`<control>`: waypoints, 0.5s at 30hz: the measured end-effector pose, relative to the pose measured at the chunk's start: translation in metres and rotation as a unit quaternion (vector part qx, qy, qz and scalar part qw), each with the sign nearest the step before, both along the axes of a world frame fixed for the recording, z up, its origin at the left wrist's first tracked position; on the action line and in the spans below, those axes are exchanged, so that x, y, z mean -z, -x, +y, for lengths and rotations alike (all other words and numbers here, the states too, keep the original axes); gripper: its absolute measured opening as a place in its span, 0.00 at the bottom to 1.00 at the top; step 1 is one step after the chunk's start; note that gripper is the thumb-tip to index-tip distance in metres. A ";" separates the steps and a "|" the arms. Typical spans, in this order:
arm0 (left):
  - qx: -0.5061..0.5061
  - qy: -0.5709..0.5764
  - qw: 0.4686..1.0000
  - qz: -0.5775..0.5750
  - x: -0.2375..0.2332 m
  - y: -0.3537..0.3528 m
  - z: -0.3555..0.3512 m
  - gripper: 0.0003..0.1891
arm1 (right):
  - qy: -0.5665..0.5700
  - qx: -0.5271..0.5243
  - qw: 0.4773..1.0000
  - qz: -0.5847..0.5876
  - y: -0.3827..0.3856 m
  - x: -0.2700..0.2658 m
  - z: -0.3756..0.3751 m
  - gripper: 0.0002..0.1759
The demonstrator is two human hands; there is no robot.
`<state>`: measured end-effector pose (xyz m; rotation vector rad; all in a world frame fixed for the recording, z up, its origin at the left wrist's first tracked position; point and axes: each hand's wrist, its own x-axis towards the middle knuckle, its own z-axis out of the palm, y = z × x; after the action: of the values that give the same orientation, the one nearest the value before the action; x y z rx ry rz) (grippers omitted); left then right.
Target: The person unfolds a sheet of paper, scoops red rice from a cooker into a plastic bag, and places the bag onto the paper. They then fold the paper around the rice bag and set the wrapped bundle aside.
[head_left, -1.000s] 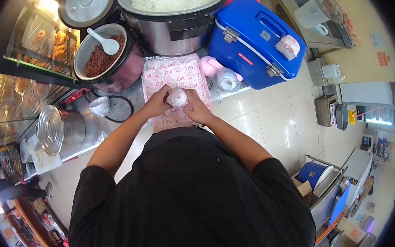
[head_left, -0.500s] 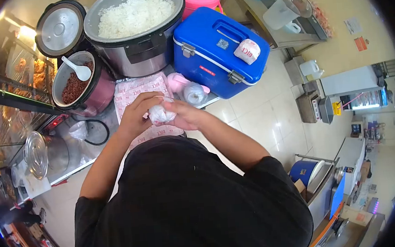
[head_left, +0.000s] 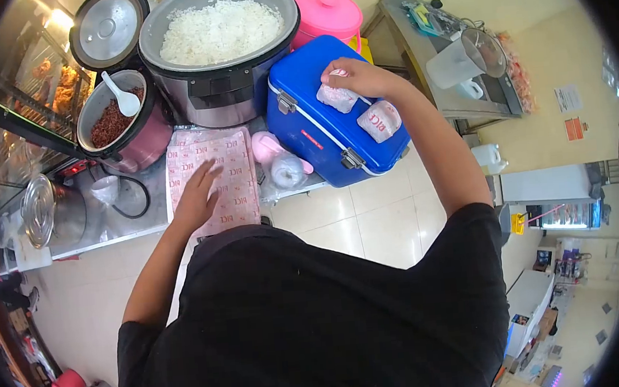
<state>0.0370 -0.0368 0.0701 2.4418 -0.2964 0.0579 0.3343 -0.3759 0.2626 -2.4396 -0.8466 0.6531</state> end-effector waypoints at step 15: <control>0.005 -0.187 0.979 0.083 0.093 0.023 -0.004 0.36 | 0.165 -0.073 0.969 -0.167 0.185 0.202 0.046 0.51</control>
<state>0.0142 -0.0408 -0.0229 2.7951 -0.2619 -0.2257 0.1489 -0.3298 0.0607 -2.8621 -1.1360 0.4680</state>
